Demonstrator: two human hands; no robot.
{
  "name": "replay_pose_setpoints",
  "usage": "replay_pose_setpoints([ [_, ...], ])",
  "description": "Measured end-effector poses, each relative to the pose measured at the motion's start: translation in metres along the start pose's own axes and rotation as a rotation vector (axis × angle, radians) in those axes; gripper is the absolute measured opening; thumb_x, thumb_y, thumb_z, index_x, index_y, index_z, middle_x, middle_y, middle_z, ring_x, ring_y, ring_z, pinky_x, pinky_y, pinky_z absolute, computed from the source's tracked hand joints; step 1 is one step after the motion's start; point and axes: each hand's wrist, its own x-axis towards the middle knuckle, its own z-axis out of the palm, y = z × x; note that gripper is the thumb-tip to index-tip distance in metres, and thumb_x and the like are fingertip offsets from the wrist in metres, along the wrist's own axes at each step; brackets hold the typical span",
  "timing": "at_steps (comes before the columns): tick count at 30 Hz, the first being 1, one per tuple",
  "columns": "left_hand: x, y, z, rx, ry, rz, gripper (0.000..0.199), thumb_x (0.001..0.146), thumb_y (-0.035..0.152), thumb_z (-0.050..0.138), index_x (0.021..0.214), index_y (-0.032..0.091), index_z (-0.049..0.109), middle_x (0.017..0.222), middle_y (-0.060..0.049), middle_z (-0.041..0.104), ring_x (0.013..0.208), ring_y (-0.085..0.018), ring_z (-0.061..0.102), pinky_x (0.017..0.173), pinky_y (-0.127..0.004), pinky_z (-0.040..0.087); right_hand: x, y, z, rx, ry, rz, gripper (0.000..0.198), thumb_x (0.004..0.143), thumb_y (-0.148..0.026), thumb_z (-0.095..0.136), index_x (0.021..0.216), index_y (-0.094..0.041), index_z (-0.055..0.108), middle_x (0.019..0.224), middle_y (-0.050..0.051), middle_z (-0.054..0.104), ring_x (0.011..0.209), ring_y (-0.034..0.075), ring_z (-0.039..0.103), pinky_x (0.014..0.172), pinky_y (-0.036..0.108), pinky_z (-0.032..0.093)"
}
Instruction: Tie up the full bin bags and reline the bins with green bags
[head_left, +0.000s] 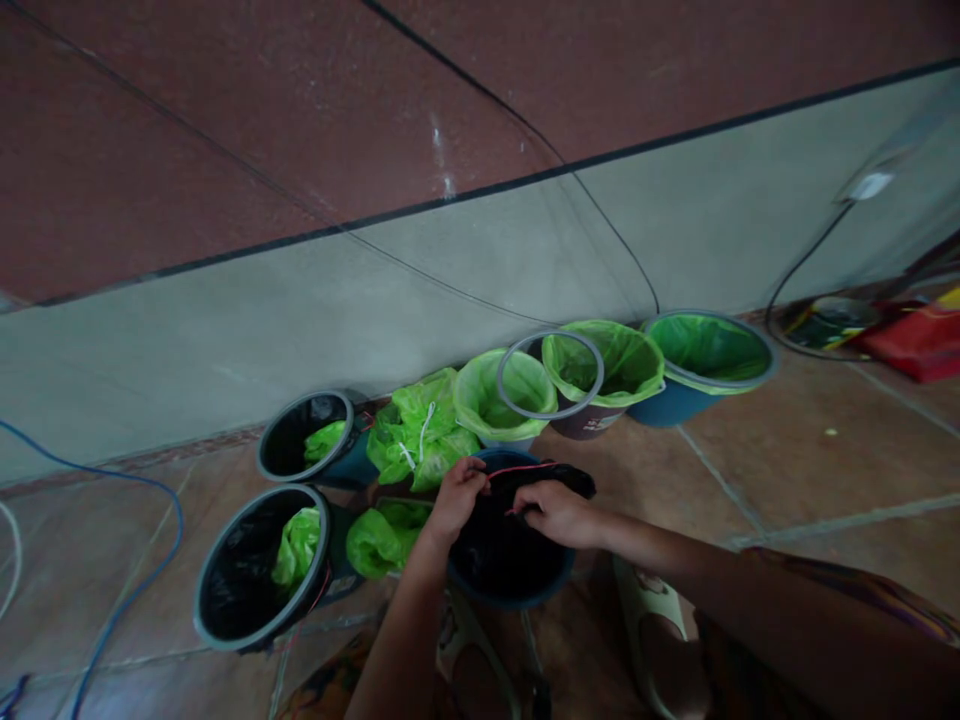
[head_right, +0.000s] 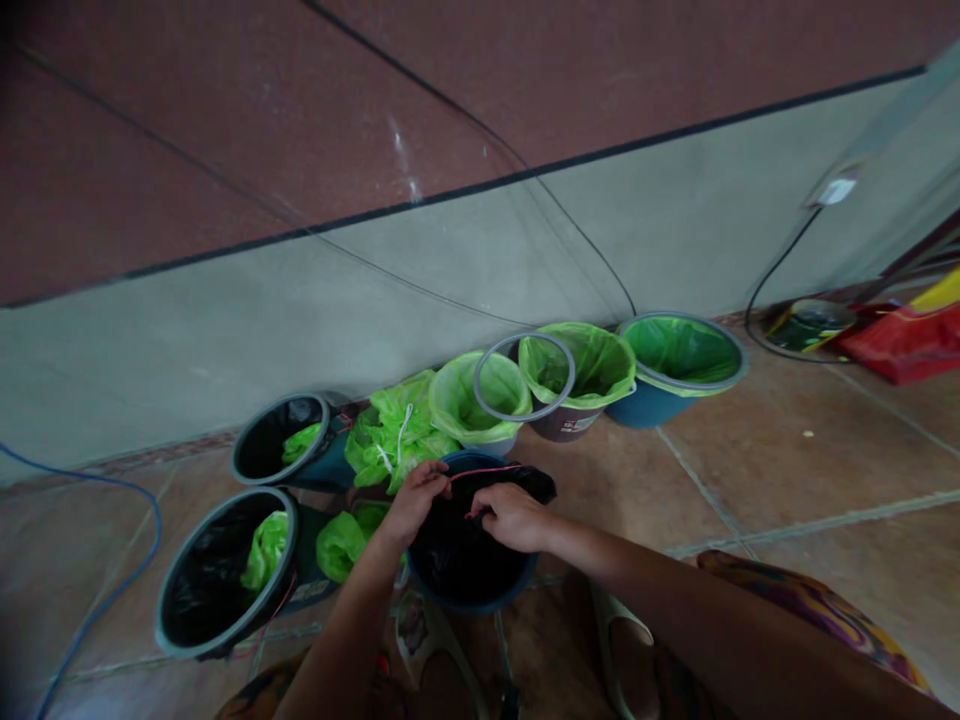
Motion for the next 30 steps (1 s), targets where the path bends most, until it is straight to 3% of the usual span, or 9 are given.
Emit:
replay_pose_setpoints([
  [5,-0.004,0.015,0.002,0.015,0.045,0.011,0.028,0.072,0.027,0.058,0.098,0.018,0.063,0.063,0.005,0.056,0.061,-0.011,0.053,0.065,-0.024,0.041,-0.002,0.000,-0.004,0.255,-0.076,-0.019,0.024,0.071,-0.005,0.053,0.084,-0.016,0.071,0.078,0.001,0.071,0.071,0.013,0.060,0.066,0.023,0.041],
  [9,-0.007,0.028,0.004,0.013,0.127,0.021,0.026,0.071,0.027,0.057,0.094,0.018,0.064,0.066,0.004,0.055,0.059,-0.010,0.050,0.061,-0.023,0.039,0.000,0.000,-0.007,0.520,-0.158,0.035,0.012,0.072,-0.016,0.061,0.081,-0.016,0.069,0.067,-0.003,0.064,0.060,0.011,0.052,0.056,0.022,0.034],
  [12,-0.010,0.037,0.004,-0.002,0.152,0.049,0.024,0.071,0.023,0.056,0.093,0.017,0.064,0.066,0.004,0.055,0.058,-0.010,0.049,0.060,-0.023,0.038,0.000,-0.012,-0.022,0.646,-0.151,-0.030,0.012,0.074,-0.027,0.067,0.079,-0.015,0.068,0.066,-0.003,0.062,0.061,0.010,0.051,0.058,0.022,0.036],
  [18,-0.026,0.072,0.001,0.011,0.162,0.149,0.020,0.075,0.023,0.059,0.093,0.017,0.066,0.063,0.005,0.057,0.059,-0.010,0.049,0.062,-0.024,0.040,-0.013,-0.054,-0.075,0.878,0.017,-0.204,0.023,0.079,-0.038,0.074,0.085,-0.016,0.071,0.073,0.000,0.065,0.068,0.010,0.054,0.065,0.024,0.041],
  [21,-0.037,0.092,-0.002,-0.016,0.133,0.254,0.020,0.077,0.027,0.062,0.093,0.016,0.066,0.064,0.004,0.058,0.061,-0.010,0.050,0.063,-0.023,0.041,-0.016,-0.065,-0.090,1.009,0.140,-0.238,0.025,0.076,-0.040,0.078,0.084,-0.016,0.071,0.076,0.000,0.066,0.072,0.010,0.057,0.071,0.025,0.044],
  [27,-0.051,0.119,0.001,0.013,0.001,0.335,0.018,0.081,0.032,0.065,0.091,0.017,0.069,0.067,0.002,0.061,0.064,-0.011,0.053,0.066,-0.024,0.044,0.004,-0.060,-0.083,1.304,0.295,-0.082,0.039,0.064,-0.044,0.085,0.079,-0.018,0.061,0.079,0.001,0.068,0.076,0.013,0.063,0.074,0.028,0.050],
  [30,-0.053,0.134,0.006,0.023,-0.049,0.347,0.018,0.081,0.031,0.066,0.093,0.018,0.069,0.071,0.001,0.063,0.067,-0.012,0.055,0.068,-0.024,0.044,0.011,-0.059,-0.075,1.304,0.310,-0.020,0.040,0.065,-0.045,0.083,0.080,-0.019,0.057,0.065,-0.004,0.061,0.055,0.007,0.052,0.056,0.022,0.042],
])
